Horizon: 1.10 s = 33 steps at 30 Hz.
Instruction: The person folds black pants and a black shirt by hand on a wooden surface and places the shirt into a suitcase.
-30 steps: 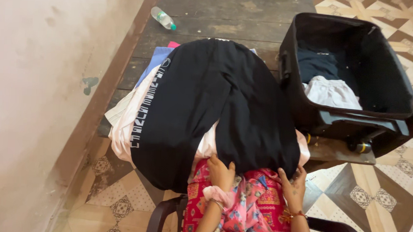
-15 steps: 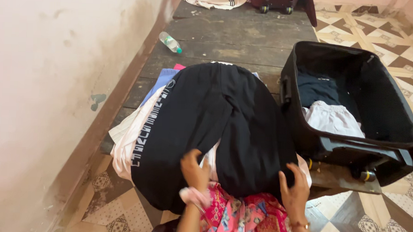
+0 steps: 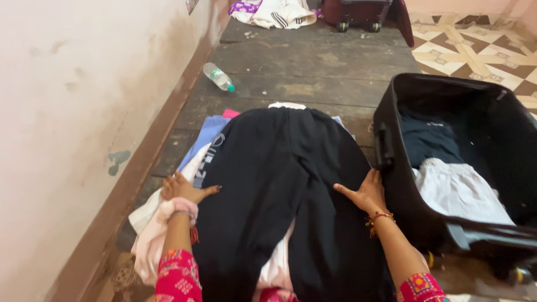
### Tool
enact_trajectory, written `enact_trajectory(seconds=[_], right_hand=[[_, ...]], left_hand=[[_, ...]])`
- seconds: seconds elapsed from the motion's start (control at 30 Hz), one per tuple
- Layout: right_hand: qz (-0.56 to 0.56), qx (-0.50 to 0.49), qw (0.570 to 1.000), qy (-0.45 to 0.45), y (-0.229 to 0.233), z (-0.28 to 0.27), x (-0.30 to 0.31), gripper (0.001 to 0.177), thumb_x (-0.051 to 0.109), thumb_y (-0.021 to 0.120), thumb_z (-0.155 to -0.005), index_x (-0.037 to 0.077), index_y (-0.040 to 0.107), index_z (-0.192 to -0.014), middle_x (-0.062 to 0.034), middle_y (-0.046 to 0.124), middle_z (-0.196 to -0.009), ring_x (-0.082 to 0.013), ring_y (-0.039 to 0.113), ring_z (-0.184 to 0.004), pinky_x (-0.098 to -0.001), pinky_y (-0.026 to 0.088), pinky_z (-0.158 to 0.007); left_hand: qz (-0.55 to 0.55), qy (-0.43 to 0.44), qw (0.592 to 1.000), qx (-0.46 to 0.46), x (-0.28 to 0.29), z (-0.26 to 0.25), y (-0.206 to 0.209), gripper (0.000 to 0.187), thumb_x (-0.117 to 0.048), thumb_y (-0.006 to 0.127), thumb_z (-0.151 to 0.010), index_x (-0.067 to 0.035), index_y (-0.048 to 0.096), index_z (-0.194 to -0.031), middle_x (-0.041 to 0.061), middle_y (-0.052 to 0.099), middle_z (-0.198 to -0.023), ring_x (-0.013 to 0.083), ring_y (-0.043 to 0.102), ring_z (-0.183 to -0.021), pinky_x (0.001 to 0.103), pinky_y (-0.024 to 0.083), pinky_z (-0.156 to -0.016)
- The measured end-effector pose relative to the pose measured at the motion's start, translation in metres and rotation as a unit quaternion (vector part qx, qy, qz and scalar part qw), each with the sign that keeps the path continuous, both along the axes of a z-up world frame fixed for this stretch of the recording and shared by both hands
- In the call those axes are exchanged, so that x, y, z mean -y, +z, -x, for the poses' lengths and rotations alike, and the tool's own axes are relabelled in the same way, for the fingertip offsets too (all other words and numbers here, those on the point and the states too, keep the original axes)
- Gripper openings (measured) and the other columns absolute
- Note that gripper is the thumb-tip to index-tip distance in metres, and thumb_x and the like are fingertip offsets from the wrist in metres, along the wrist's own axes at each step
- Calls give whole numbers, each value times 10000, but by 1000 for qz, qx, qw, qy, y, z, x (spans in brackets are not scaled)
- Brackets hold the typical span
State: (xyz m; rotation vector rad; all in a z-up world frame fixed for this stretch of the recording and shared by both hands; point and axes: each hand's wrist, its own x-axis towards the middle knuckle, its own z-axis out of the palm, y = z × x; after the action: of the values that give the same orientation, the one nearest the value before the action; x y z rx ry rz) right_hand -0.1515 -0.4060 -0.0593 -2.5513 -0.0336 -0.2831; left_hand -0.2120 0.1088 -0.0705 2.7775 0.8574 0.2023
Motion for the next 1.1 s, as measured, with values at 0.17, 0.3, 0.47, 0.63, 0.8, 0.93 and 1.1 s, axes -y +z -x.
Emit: enact_trajectory(seconds=[0.17, 0.3, 0.47, 0.63, 0.8, 0.93, 1.1], right_hand=[[37, -221, 969, -106, 22, -34, -12, 1249, 709, 885, -571, -190, 488, -1341, -334, 620, -1298, -410, 640, -1202, -428, 527, -1019], [-85, -310, 944, -76, 24, -49, 1, 888, 555, 924, -555, -188, 751, -1008, -254, 791, -960, -350, 803, -856, -408, 627, -807], [-118, -232, 962, -83, 5, -43, 1, 739, 433, 959, -600, -118, 728, -1034, -241, 775, -960, -333, 778, -833, -390, 606, -790], [-169, -59, 982, -62, -29, -42, -3, 573, 305, 966, -587, -38, 739, -986, -160, 779, -916, -248, 747, -807, -375, 567, -774], [-117, -63, 981, -142, -30, -52, -11, 585, 335, 991, -603, -18, 683, -955, -167, 707, -791, -286, 674, -711, -433, 543, -708], [-99, -66, 980, -158, -11, -57, -21, 576, 329, 977, -621, 4, 678, -991, -184, 738, -830, -321, 714, -781, -445, 543, -756], [-94, -14, 986, -135, 6, -64, -32, 569, 290, 930, -698, -21, 650, -1083, -256, 730, -1044, -426, 712, -1036, -490, 546, -894]], left_hand=[[20, 51, 999, -4, 17, 6, 30, 1348, -885, 784, -457, 29, 526, -1414, 216, 632, -1391, 396, 534, -1384, 522, 402, -1170], [123, 26, 992, -32, 11, 5, 44, 1020, -771, 804, -494, -50, 723, -1212, 240, 745, -1165, 417, 701, -1153, 508, 553, -958], [155, -13, 988, -12, -3, -14, 16, 904, -726, 872, -563, 56, 750, -1001, 275, 752, -1013, 408, 750, -995, 465, 588, -847], [151, 4, 988, 38, -3, -25, -4, 835, -646, 909, -573, 21, 723, -1040, 273, 734, -1022, 430, 720, -993, 493, 568, -823], [124, 19, 988, 85, 8, -30, 1, 774, -619, 907, -590, 3, 717, -1010, 253, 740, -1006, 439, 710, -979, 516, 551, -810], [74, 5, 988, 133, 15, -48, 15, 748, -606, 923, -614, 18, 709, -966, 256, 730, -984, 463, 690, -956, 539, 534, -792], [76, 18, 976, 203, 23, -73, 29, 657, -524, 940, -629, -23, 706, -984, 241, 726, -989, 475, 672, -960, 555, 516, -785]])
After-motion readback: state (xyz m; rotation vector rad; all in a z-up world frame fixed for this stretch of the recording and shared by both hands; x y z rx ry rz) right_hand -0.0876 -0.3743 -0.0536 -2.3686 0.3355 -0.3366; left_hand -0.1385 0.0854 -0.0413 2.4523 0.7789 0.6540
